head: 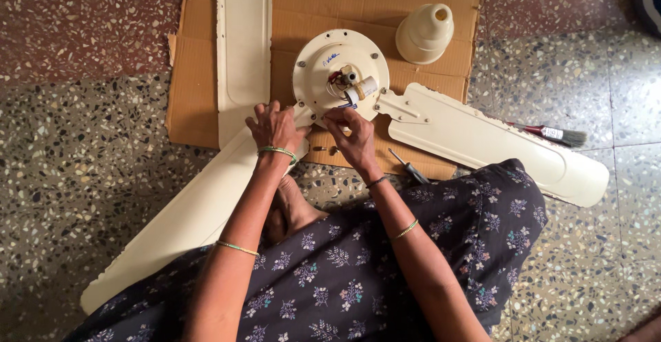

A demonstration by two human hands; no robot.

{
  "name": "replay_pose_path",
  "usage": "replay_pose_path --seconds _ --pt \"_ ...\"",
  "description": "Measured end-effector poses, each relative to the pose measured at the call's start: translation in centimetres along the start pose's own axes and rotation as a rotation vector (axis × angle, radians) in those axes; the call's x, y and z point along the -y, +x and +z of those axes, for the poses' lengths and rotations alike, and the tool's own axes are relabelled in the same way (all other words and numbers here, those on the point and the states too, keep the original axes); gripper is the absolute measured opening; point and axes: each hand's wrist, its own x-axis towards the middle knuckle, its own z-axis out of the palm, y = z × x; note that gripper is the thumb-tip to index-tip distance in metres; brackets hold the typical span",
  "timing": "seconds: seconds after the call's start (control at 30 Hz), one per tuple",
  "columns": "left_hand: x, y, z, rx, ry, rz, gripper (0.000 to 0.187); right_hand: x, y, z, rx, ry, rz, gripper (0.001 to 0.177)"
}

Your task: The person sits on the floor and attaches the blades of a ceiling fan to the central motor housing. Using a screwdriver, they tighten the screws to secure each blade in place.

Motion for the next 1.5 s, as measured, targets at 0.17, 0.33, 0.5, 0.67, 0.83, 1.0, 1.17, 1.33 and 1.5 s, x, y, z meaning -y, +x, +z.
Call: replay_pose_path --seconds 0.17,0.33,0.5,0.67,0.83,1.0,1.17,1.33,1.5 --pt "0.2 0.6 -0.2 0.037 -0.017 0.015 0.055 0.0 0.1 -0.2 0.009 0.001 0.037 0.013" --pt "0.1 0.5 -0.3 0.014 0.016 0.059 0.053 0.3 0.2 -0.3 0.022 0.032 0.055 0.014" --pt "1.1 0.7 -1.3 -0.106 -0.104 0.172 0.055 0.2 0.1 -0.6 0.042 0.098 0.067 0.013" --pt "1.9 -0.2 -2.2 -0.169 -0.093 0.256 0.053 0.2 0.1 -0.7 0.038 0.104 0.081 0.013" --pt "1.4 -0.3 -1.8 -0.178 -0.019 0.256 0.052 -0.2 -0.1 -0.7 0.038 0.116 0.067 0.013" --pt "0.8 0.0 -1.4 -0.106 0.018 0.173 0.053 -0.2 0.0 -0.7 0.041 0.142 0.077 0.013" --pt "1.0 0.3 -0.9 -0.093 0.011 0.169 0.054 -0.3 -0.1 -0.9 0.053 0.115 0.089 0.013" --pt "0.7 0.5 -0.7 -0.066 0.027 0.163 0.053 -0.1 0.0 -0.8 0.05 0.114 0.069 0.013" --pt "0.7 0.3 -0.5 -0.047 0.068 0.169 0.049 -0.1 -0.1 -0.8 0.05 0.121 0.073 0.013"
